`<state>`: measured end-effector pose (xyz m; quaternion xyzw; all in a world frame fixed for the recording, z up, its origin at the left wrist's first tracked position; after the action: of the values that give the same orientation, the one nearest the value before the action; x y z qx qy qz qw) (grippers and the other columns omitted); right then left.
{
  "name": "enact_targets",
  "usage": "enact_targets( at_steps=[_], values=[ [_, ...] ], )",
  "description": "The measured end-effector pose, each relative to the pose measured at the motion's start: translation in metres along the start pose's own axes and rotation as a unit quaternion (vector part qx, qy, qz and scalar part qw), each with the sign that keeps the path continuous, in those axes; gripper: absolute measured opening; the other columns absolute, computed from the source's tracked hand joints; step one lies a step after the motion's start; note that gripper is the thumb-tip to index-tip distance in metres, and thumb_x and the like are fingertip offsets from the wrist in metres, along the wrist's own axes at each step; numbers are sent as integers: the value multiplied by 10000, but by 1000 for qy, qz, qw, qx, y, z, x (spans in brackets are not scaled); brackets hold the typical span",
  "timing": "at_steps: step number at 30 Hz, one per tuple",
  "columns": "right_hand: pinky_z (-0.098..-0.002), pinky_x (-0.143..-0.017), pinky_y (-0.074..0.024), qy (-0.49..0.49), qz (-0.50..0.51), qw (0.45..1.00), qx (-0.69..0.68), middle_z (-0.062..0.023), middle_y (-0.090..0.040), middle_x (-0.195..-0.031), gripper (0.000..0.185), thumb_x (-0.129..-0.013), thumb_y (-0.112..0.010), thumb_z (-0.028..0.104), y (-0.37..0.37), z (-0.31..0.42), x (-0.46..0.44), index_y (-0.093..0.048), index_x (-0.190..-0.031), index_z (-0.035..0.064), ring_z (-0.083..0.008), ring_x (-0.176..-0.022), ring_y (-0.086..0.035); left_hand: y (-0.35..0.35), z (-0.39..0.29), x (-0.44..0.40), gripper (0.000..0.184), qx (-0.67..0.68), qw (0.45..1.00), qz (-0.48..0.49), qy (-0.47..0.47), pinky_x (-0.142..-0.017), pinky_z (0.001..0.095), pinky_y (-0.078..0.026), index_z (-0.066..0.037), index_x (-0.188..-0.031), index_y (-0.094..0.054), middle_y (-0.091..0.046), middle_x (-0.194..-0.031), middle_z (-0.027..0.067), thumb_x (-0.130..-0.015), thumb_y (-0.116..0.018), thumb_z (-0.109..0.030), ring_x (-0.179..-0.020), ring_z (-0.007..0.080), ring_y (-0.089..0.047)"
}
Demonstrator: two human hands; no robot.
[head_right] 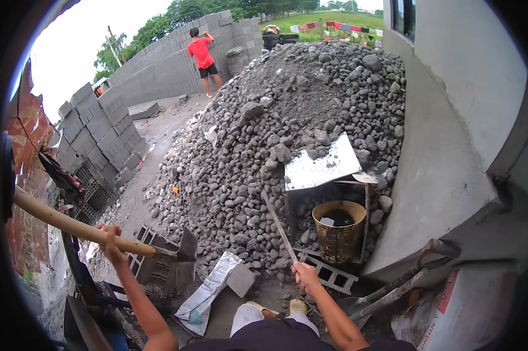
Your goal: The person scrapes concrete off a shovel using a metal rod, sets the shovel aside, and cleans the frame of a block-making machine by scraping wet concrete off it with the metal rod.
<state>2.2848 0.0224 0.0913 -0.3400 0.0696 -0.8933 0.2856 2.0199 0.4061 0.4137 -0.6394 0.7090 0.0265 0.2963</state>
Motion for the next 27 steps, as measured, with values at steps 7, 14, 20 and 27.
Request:
enact_targets(
  at_steps=[7, 14, 20, 27],
  values=[
    [-230, -278, -216, 55, -52, 997, 17, -5, -392, -409, 314, -866, -463, 324, 49, -7, 43, -533, -753, 40, -71, -283, -286, -59, 140, 79, 159, 58, 994, 25, 92, -585, 280, -445, -49, -713, -473, -489, -629, 52, -605, -575, 8, -575, 163, -518],
    [-217, -292, -236, 73, -73, 993, 50, 8, -404, -412, 300, -865, -476, 310, 61, -22, 66, -588, -849, 32, -64, -296, -308, -118, 144, 63, 193, 135, 982, 8, 132, -530, 248, -418, -66, -751, -493, -481, -563, 23, -689, -670, -116, -499, 123, -489],
    [-210, -288, -232, 89, -79, 993, 19, 13, -403, -411, 299, -864, -484, 327, 56, -28, 64, -581, -831, 45, -61, -292, -308, -160, 51, 32, 216, 121, 986, 35, 114, -491, 243, -426, -70, -779, -484, -481, -569, 25, -678, -675, -82, -487, 128, -487],
    [-193, -335, -266, 181, -42, 982, 19, -3, -470, -510, 223, -878, -463, 268, 36, -7, 69, -513, -803, 64, -50, -352, -346, -148, 80, 8, 234, 164, 973, 21, 160, -460, 244, -413, -68, -744, -470, -449, -571, 25, -627, -665, -12, -466, 138, -463]
  ],
)
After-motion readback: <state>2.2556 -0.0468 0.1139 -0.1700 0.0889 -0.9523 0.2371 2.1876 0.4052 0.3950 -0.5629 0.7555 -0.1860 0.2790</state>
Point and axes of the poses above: each hand's wrist, its own x-axis away from the middle knuckle, its own y-axis out of the back of the hand, z = x × y, the point moved 6 cm from there along -x, towards the middle knuckle
